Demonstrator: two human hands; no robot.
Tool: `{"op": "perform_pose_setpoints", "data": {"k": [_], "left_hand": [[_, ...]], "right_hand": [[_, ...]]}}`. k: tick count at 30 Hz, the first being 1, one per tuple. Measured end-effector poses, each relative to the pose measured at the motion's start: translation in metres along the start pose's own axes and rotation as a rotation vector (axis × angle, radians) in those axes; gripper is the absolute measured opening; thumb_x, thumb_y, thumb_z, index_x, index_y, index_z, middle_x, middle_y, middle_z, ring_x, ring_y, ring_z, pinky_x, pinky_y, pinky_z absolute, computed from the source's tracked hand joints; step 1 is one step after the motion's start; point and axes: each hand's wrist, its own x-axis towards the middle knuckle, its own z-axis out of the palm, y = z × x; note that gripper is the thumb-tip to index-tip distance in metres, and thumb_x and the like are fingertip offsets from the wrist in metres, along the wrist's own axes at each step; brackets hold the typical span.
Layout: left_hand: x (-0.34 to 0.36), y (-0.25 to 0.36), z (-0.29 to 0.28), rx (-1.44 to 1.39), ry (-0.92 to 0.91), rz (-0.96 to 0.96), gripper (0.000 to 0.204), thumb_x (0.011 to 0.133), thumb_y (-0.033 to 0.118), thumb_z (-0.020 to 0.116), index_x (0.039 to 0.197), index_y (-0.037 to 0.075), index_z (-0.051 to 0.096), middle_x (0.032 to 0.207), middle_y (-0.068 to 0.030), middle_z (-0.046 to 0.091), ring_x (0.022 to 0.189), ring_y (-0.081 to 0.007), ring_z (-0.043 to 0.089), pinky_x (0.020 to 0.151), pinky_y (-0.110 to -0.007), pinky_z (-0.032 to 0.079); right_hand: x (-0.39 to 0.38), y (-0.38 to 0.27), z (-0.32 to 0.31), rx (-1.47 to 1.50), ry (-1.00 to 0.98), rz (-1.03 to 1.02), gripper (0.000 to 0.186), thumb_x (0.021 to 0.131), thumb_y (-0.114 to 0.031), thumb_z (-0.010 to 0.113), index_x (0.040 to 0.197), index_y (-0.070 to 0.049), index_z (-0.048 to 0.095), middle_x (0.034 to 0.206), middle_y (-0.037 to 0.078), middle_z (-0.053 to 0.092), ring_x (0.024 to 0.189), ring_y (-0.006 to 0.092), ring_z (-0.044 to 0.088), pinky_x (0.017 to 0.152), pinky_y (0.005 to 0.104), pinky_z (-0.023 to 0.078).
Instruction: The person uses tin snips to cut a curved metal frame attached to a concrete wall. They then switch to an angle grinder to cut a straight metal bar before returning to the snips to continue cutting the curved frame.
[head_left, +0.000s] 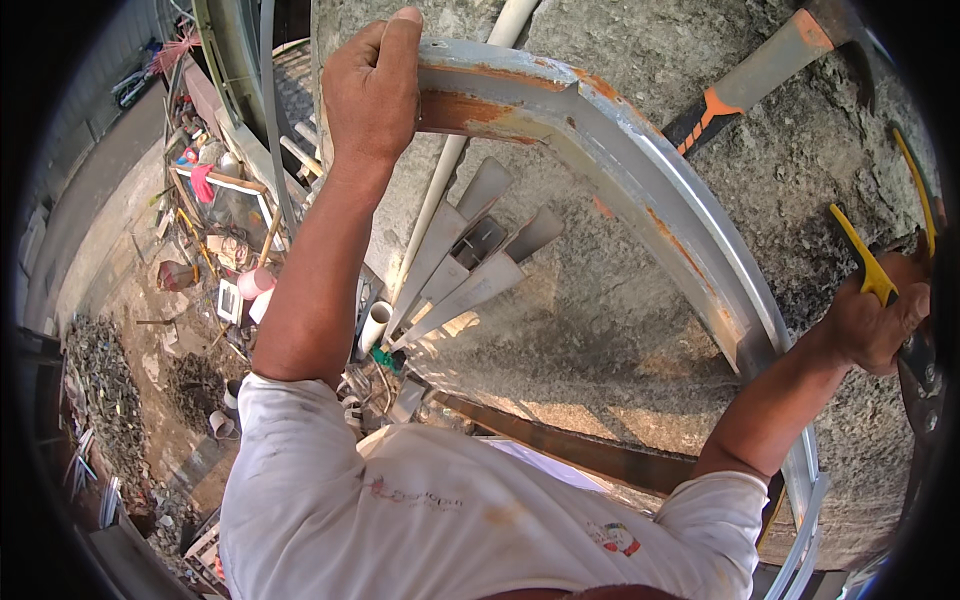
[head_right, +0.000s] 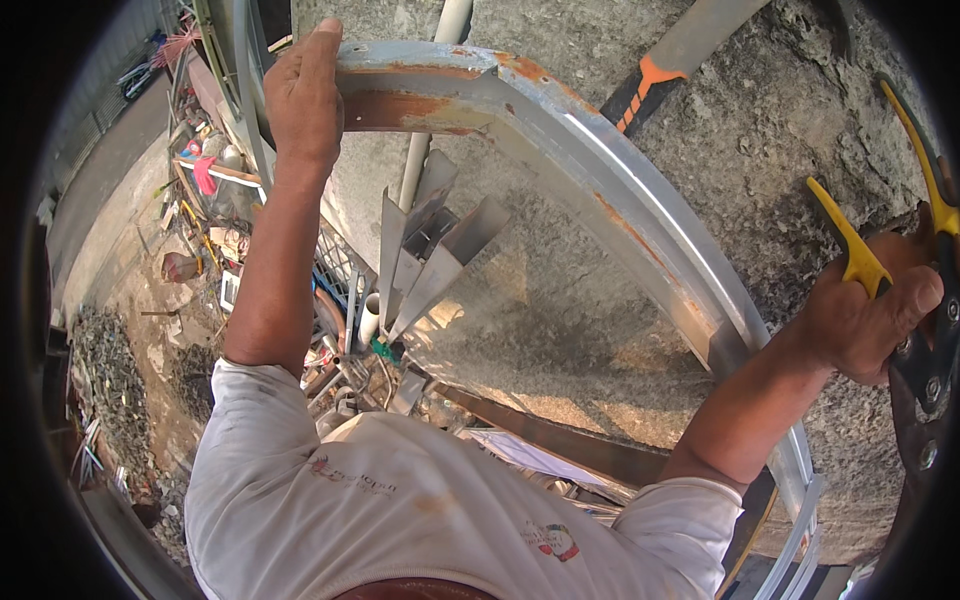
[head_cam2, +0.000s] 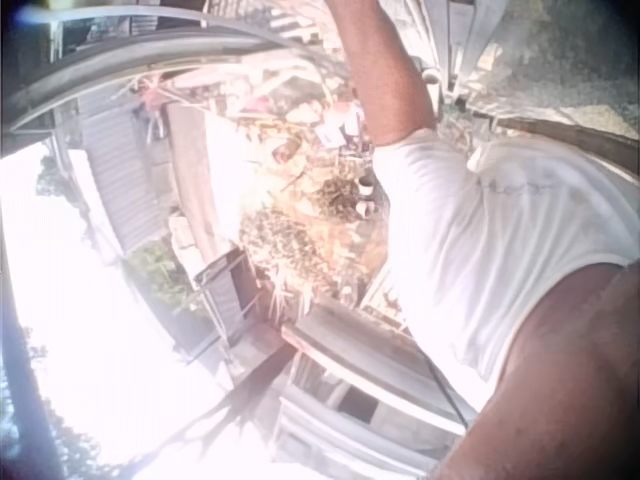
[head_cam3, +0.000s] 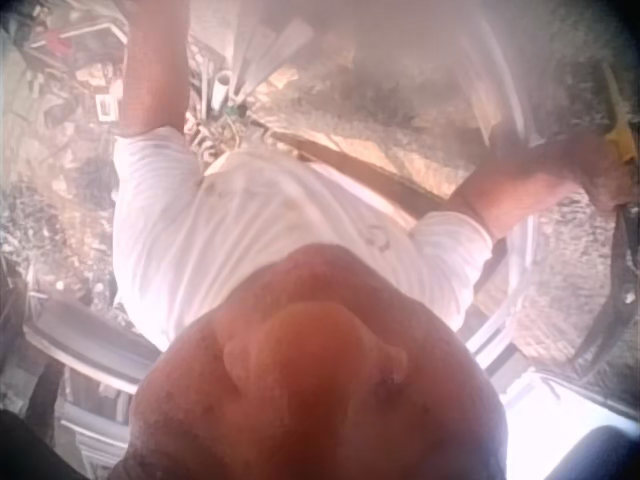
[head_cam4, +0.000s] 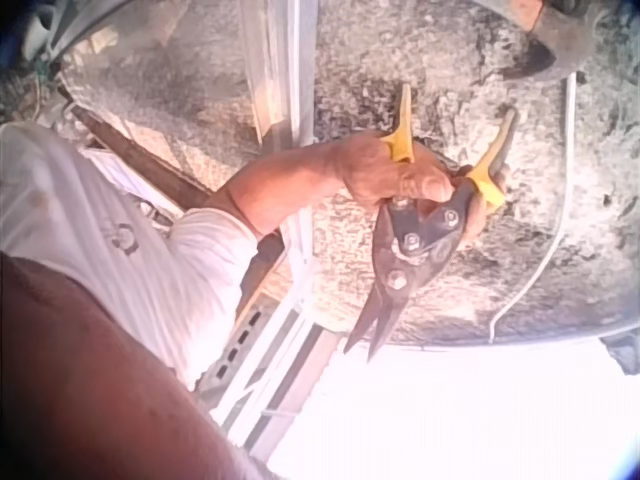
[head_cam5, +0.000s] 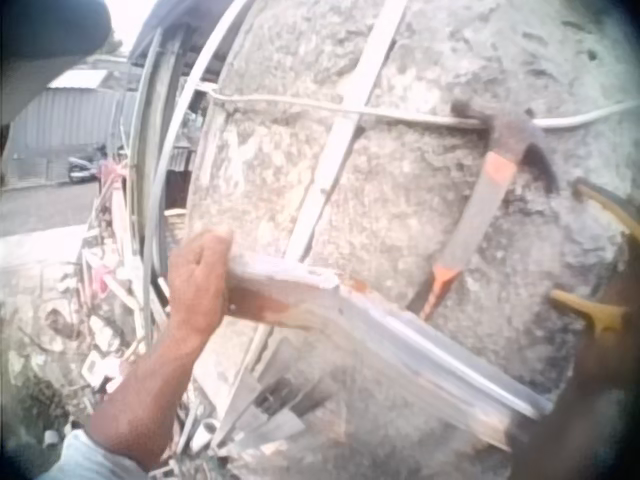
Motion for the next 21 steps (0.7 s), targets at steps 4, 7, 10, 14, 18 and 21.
{"op": "perform_pose_setpoints", "data": {"k": [4, 7, 10, 14, 18, 21], "left_hand": [[0.004, -0.011, -0.004, 0.039, 0.081, 0.231, 0.042, 0.099, 0.036, 0.06, 0.075, 0.002, 0.062, 0.065, 0.005, 0.047, 0.063, -0.0073, 0.04, 0.059, -0.027, 0.034], [0.052, -0.06, 0.024, 0.137, 0.103, 0.133, 0.05, 0.101, 0.034, 0.048, 0.072, -0.005, 0.059, 0.06, -0.0164, 0.049, 0.06, -0.0192, 0.045, 0.059, -0.044, 0.039], [0.078, -0.077, 0.047, 0.09, 0.001, 0.234, 0.048, 0.101, 0.031, 0.049, 0.07, -0.005, 0.057, 0.061, -0.0175, 0.048, 0.06, -0.0201, 0.045, 0.059, -0.044, 0.039], [0.084, -0.088, 0.037, 0.186, 0.02, 0.421, 0.047, 0.101, 0.031, 0.05, 0.071, -0.005, 0.058, 0.061, -0.0162, 0.05, 0.061, -0.0199, 0.045, 0.059, -0.043, 0.039], [0.02, -0.026, 0.001, -0.045, 0.004, -0.068, 0.042, 0.1, 0.036, 0.059, 0.077, 0.002, 0.064, 0.069, 0.0034, 0.049, 0.067, -0.0079, 0.042, 0.063, -0.028, 0.036], [-0.006, 0.004, -0.003, -0.03, 0.121, 0.138, 0.044, 0.099, 0.037, 0.06, 0.073, 0.002, 0.061, 0.065, 0.0044, 0.048, 0.064, -0.007, 0.041, 0.06, -0.027, 0.035]], "right_hand": [[0.001, 0.001, 0.015, 0.029, 0.081, -0.012, 0.049, 0.081, -0.048, 0.078, 0.093, -0.001, 0.07, 0.094, 0.006, 0.075, 0.083, 0.023, 0.074, 0.075, 0.0324, 0.058], [-0.016, 0.013, 0.024, 0.167, 0.092, 0.036, 0.05, 0.081, -0.049, 0.078, 0.093, -0.001, 0.071, 0.095, 0.006, 0.075, 0.082, 0.0236, 0.074, 0.074, 0.0329, 0.058], [-0.012, 0.012, 0.022, 0.121, 0.121, 0.026, 0.052, 0.078, -0.051, 0.078, 0.092, -0.002, 0.071, 0.094, 0.006, 0.075, 0.079, 0.024, 0.074, 0.071, 0.0327, 0.058], [-0.007, -0.001, 0.019, 0.004, 0.116, 0.032, 0.054, 0.077, -0.055, 0.078, 0.091, -0.002, 0.071, 0.091, 0.006, 0.075, 0.076, 0.0234, 0.074, 0.069, 0.0321, 0.058], [-0.014, 0.006, 0.009, -0.051, 0.064, -0.001, 0.056, 0.077, -0.057, 0.077, 0.089, -0.002, 0.071, 0.089, 0.006, 0.075, 0.074, 0.0224, 0.074, 0.067, 0.0316, 0.058], [-0.013, 0.003, 0.009, -0.064, 0.055, -0.006, 0.058, 0.077, -0.059, 0.076, 0.087, -0.003, 0.07, 0.087, 0.005, 0.074, 0.073, 0.0216, 0.073, 0.066, 0.0313, 0.058]]}}
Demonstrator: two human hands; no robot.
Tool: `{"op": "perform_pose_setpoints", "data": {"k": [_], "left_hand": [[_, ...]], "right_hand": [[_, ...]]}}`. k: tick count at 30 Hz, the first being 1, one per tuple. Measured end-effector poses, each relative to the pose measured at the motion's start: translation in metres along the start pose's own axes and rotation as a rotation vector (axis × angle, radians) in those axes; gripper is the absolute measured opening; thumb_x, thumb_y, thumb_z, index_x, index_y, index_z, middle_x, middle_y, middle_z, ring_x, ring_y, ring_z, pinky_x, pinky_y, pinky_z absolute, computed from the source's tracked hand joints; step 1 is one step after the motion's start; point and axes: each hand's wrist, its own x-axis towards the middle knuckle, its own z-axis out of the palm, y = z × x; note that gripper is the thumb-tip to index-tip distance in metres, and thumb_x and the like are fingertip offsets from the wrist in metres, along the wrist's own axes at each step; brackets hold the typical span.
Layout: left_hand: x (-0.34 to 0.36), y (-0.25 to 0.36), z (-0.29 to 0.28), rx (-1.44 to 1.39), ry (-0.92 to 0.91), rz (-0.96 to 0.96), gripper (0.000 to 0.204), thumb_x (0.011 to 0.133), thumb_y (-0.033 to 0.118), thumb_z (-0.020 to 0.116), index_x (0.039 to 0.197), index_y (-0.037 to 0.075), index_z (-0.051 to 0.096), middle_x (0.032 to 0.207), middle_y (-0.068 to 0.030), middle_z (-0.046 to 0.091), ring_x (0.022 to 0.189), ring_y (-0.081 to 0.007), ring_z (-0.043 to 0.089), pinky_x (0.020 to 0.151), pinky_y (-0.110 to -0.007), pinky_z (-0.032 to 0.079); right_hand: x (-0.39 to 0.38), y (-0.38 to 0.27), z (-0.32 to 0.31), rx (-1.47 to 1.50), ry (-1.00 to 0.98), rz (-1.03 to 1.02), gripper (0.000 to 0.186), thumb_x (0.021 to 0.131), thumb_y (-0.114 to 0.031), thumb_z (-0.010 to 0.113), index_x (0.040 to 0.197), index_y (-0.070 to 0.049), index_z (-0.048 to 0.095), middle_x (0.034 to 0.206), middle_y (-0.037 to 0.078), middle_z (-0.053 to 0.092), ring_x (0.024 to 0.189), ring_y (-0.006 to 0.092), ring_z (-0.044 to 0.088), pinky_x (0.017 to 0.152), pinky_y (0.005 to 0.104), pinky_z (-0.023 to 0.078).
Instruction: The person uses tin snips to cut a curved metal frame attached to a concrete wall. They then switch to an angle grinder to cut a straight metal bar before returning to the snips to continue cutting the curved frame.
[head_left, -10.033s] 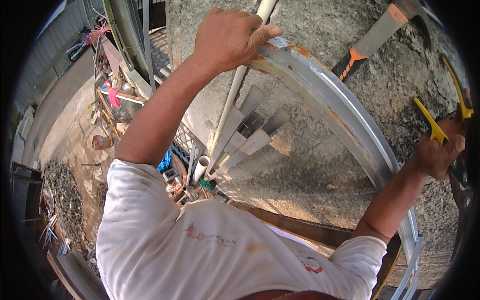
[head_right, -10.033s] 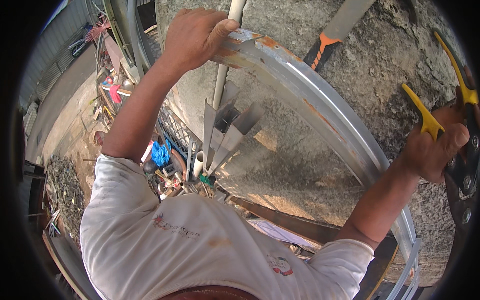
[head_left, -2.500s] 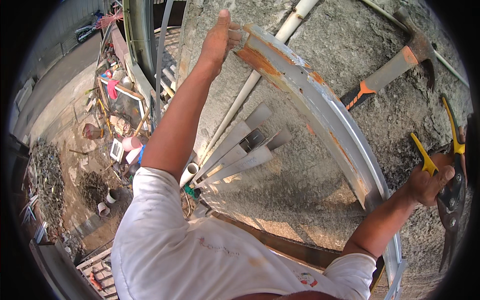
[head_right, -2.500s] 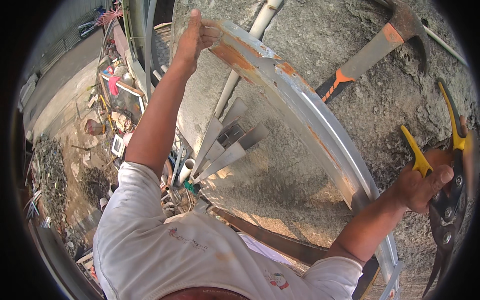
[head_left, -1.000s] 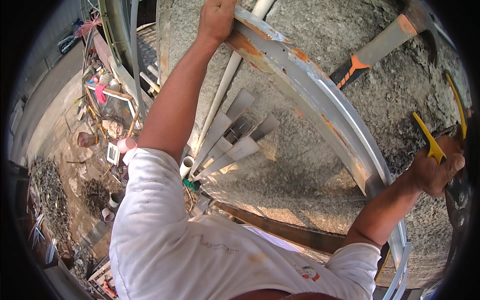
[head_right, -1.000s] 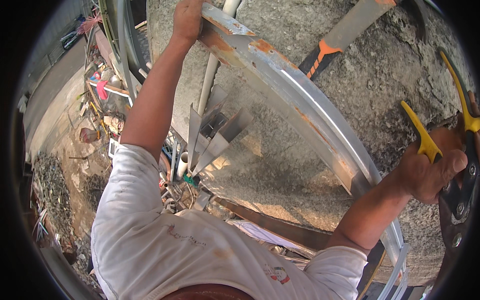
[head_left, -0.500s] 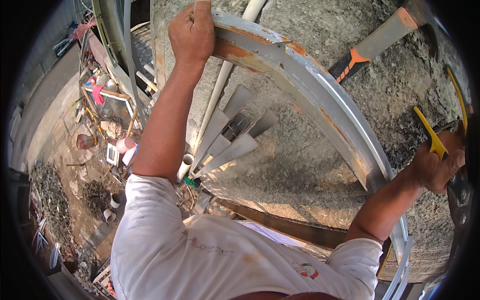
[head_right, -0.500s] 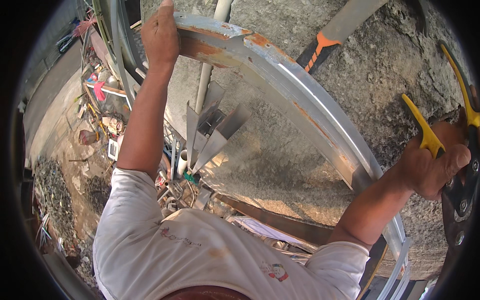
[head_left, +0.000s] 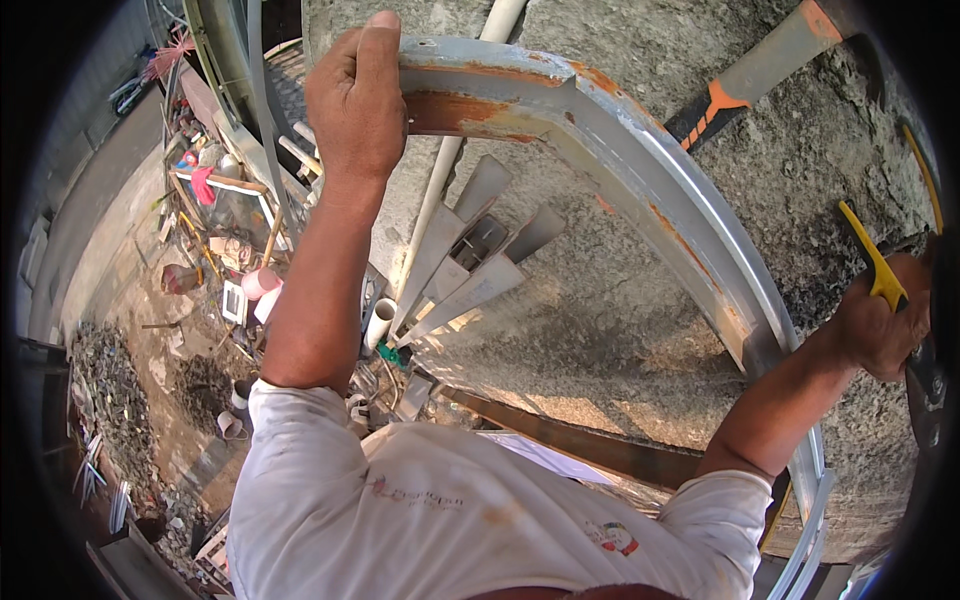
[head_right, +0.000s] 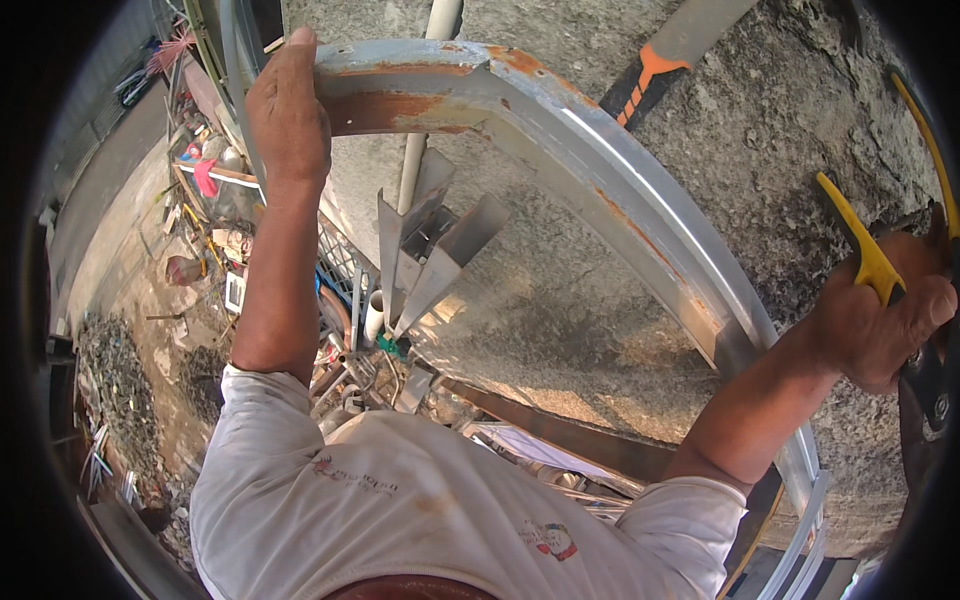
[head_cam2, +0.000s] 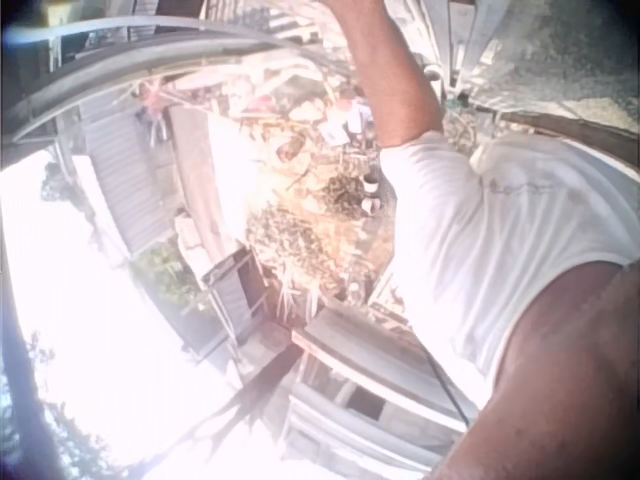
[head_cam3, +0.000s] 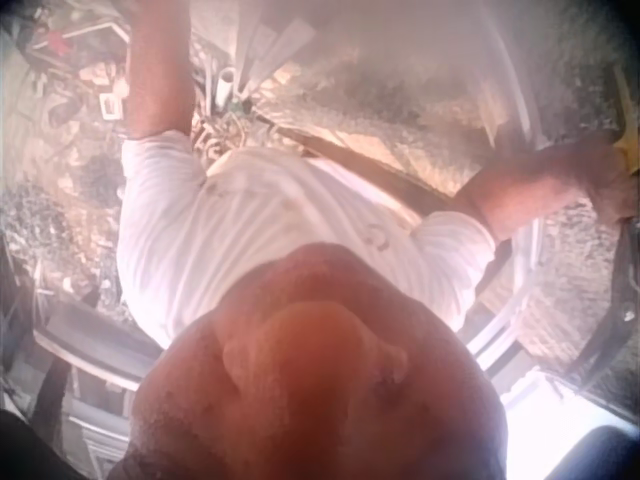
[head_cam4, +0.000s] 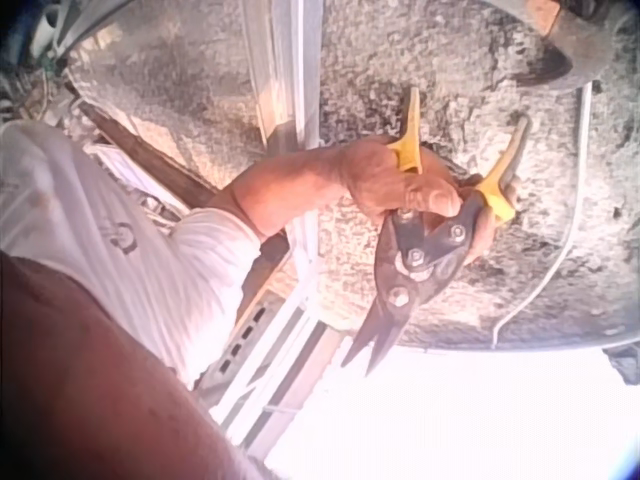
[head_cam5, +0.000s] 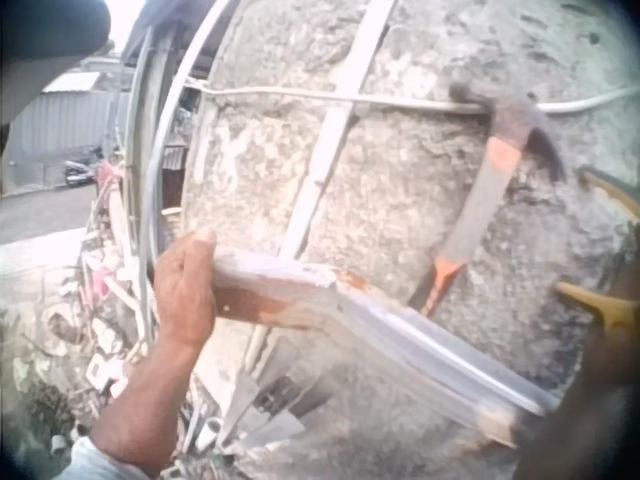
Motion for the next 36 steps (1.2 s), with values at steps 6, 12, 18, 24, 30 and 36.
{"op": "perform_pose_setpoints", "data": {"k": [6, 12, 18, 24, 30, 36], "left_hand": [[0.053, -0.082, 0.035, 0.077, -0.024, 0.103, 0.044, 0.101, 0.029, 0.051, 0.072, -0.004, 0.059, 0.063, -0.0146, 0.052, 0.062, -0.0199, 0.047, 0.06, -0.041, 0.04], [0.064, -0.092, 0.041, -0.003, -0.084, -0.084, 0.039, 0.1, 0.029, 0.055, 0.074, 0.0, 0.059, 0.064, -0.0048, 0.051, 0.062, -0.0164, 0.047, 0.061, -0.034, 0.039], [-0.009, 0.003, -0.013, -0.051, -0.076, 0.031, 0.037, 0.098, 0.034, 0.061, 0.077, 0.004, 0.058, 0.065, 0.0014, 0.048, 0.062, -0.0063, 0.042, 0.054, -0.026, 0.036], [0.023, -0.038, 0.015, 0.243, -0.026, 0.197, 0.036, 0.1, 0.033, 0.055, 0.079, 0.005, 0.06, 0.067, -0.0042, 0.049, 0.06, -0.0161, 0.043, 0.061, -0.033, 0.039], [0.057, -0.072, 0.058, 0.267, 0.218, 0.376, 0.031, 0.089, 0.026, 0.057, 0.103, -0.002, 0.058, 0.092, -0.0276, 0.061, 0.086, -0.0477, 0.057, 0.079, -0.05, 0.046], [0.051, -0.063, 0.04, 0.215, -0.023, 0.147, 0.029, 0.083, 0.02, 0.057, 0.102, -0.003, 0.057, 0.101, -0.028, 0.058, 0.095, -0.0463, 0.056, 0.085, -0.05, 0.045]], "right_hand": [[-0.001, 0.011, 0.01, -0.055, 0.009, -0.035, 0.061, 0.076, -0.064, 0.075, 0.085, -0.003, 0.069, 0.082, 0.004, 0.074, 0.07, 0.0201, 0.073, 0.064, 0.0305, 0.057], [0.01, 0.0, 0.015, 0.091, 0.053, 0.021, 0.065, 0.076, -0.061, 0.078, 0.091, 0.002, 0.068, 0.086, 0.007, 0.074, 0.07, 0.0205, 0.073, 0.064, 0.0297, 0.058], [0.019, -0.011, -0.017, -0.03, -0.11, -0.028, 0.054, 0.082, -0.045, 0.078, 0.096, 0.004, 0.064, 0.086, 0.01, 0.071, 0.069, 0.0218, 0.071, 0.064, 0.0293, 0.057], [0.023, -0.01, 0.0, 0.321, 0.027, 0.196, 0.052, 0.083, -0.046, 0.076, 0.086, 0.001, 0.055, 0.076, 0.008, 0.064, 0.061, 0.0227, 0.066, 0.057, 0.0294, 0.053], [0.042, -0.007, -0.003, 0.19, 0.159, 0.036, 0.056, 0.084, -0.056, 0.071, 0.077, -0.003, 0.052, 0.067, 0.005, 0.061, 0.055, 0.0239, 0.065, 0.052, 0.0302, 0.052], [0.061, -0.024, -0.02, 0.216, 0.009, 0.068, 0.067, 0.083, -0.055, 0.074, 0.113, 0.003, 0.056, 0.091, 0.008, 0.07, 0.075, 0.0216, 0.073, 0.067, 0.0307, 0.058]]}}
